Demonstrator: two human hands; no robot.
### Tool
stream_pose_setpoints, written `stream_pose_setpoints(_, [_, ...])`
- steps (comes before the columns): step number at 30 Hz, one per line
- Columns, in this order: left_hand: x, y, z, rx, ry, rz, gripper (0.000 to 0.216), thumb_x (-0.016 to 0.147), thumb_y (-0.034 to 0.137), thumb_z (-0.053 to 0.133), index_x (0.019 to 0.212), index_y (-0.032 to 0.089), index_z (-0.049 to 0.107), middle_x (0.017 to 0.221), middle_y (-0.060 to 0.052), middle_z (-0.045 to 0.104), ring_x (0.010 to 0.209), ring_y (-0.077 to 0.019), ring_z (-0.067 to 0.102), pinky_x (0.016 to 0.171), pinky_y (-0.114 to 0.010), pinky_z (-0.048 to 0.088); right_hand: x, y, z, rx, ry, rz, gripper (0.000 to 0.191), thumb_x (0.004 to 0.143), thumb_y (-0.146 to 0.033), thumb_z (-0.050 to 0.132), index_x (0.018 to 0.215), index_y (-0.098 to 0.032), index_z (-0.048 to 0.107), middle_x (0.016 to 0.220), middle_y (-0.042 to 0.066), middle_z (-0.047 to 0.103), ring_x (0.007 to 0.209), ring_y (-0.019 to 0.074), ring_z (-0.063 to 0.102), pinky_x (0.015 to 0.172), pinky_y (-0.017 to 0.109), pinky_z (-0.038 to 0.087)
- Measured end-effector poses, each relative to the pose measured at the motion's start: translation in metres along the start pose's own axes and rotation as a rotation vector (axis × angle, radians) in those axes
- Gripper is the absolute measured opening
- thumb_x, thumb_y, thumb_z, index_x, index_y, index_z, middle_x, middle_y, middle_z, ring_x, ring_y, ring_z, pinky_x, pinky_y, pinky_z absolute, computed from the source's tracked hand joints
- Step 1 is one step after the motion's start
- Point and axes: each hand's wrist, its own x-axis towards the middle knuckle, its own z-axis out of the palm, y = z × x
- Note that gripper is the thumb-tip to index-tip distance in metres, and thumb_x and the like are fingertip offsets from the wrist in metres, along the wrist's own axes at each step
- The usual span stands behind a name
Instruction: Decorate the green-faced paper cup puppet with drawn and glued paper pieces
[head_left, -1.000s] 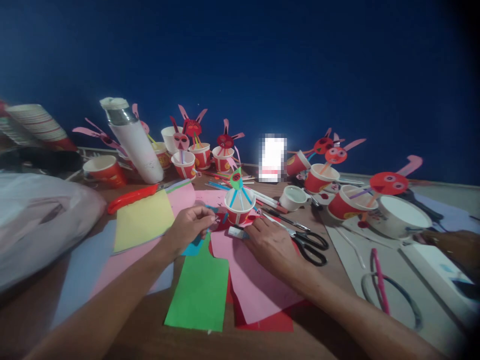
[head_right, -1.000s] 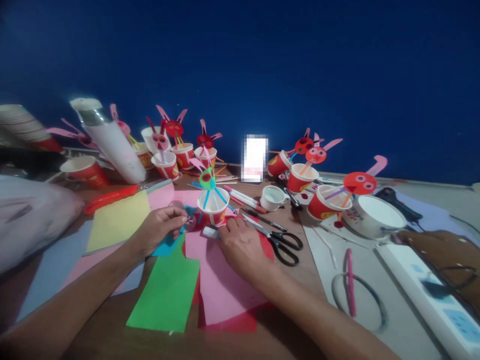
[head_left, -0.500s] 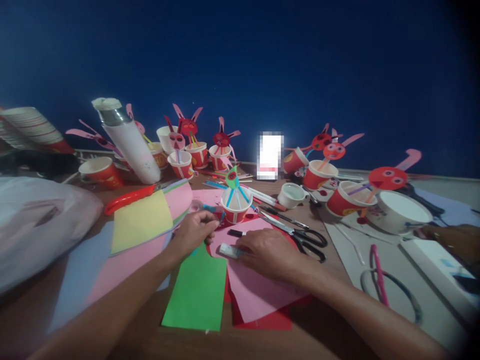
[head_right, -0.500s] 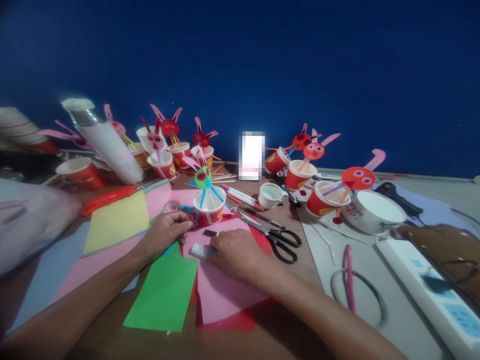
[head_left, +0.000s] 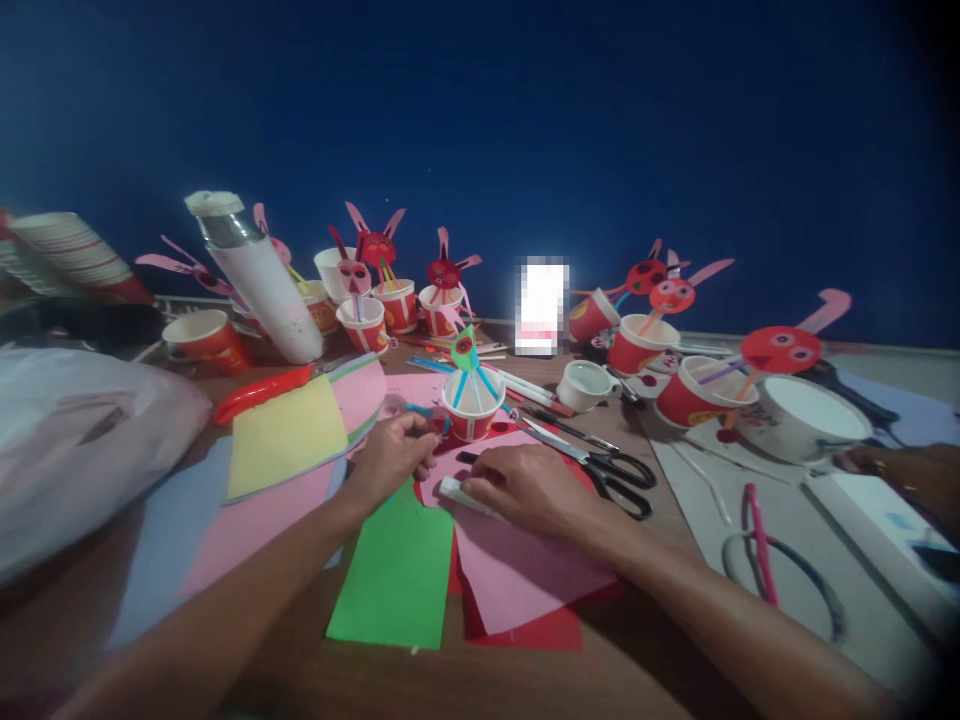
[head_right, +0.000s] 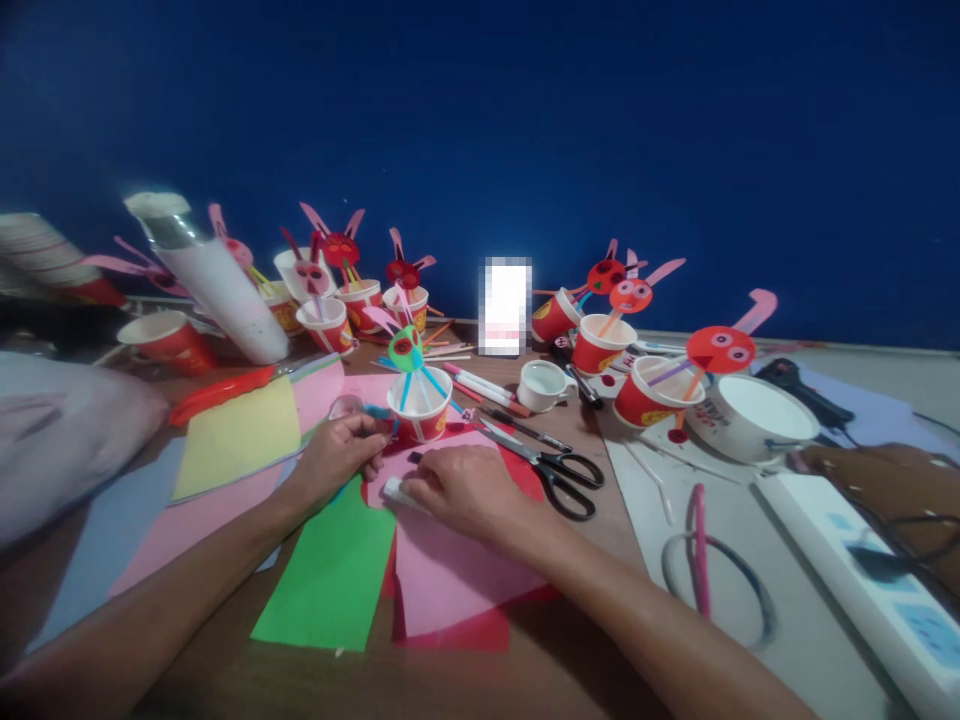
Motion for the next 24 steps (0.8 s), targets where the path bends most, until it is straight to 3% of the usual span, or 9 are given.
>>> stream_pose_setpoints(10, [0.002, -0.001, 0.003, 0.023, 0.019, 0.003, 0.015, 0.071, 0.029, 0.059, 0.073, 0.017, 0.052, 0.044, 0.005, 0.057, 0.038, -0.0109, 0.054, 0.04, -0.02, 0.044, 0.005, -0.001, 0.01, -0.048, 0.049, 0.049, 0.023, 0.084, -0.032, 0.047, 0.077, -0.022, 0.066, 0.074, 0.001, 0.07, 0.064, 0.0131, 0.06, 0.052, 0.023, 0.026])
stream_pose_setpoints(24, [0.003, -0.001, 0.006, -0.025, 0.014, 0.027, 0.018, 0.071, 0.03, 0.061, 0.075, 0.016, 0.05, 0.044, 0.005, 0.056, 0.037, -0.0098, 0.052, 0.038, -0.019, 0.044, 0.005, 0.001, 0.012, -0.06, 0.056, 0.043, 0.023, 0.084, -0.032, 0.048, 0.078, -0.022, 0.067, 0.075, 0.002, 0.07, 0.063, 0.0124, 0.059, 0.053, 0.023, 0.027])
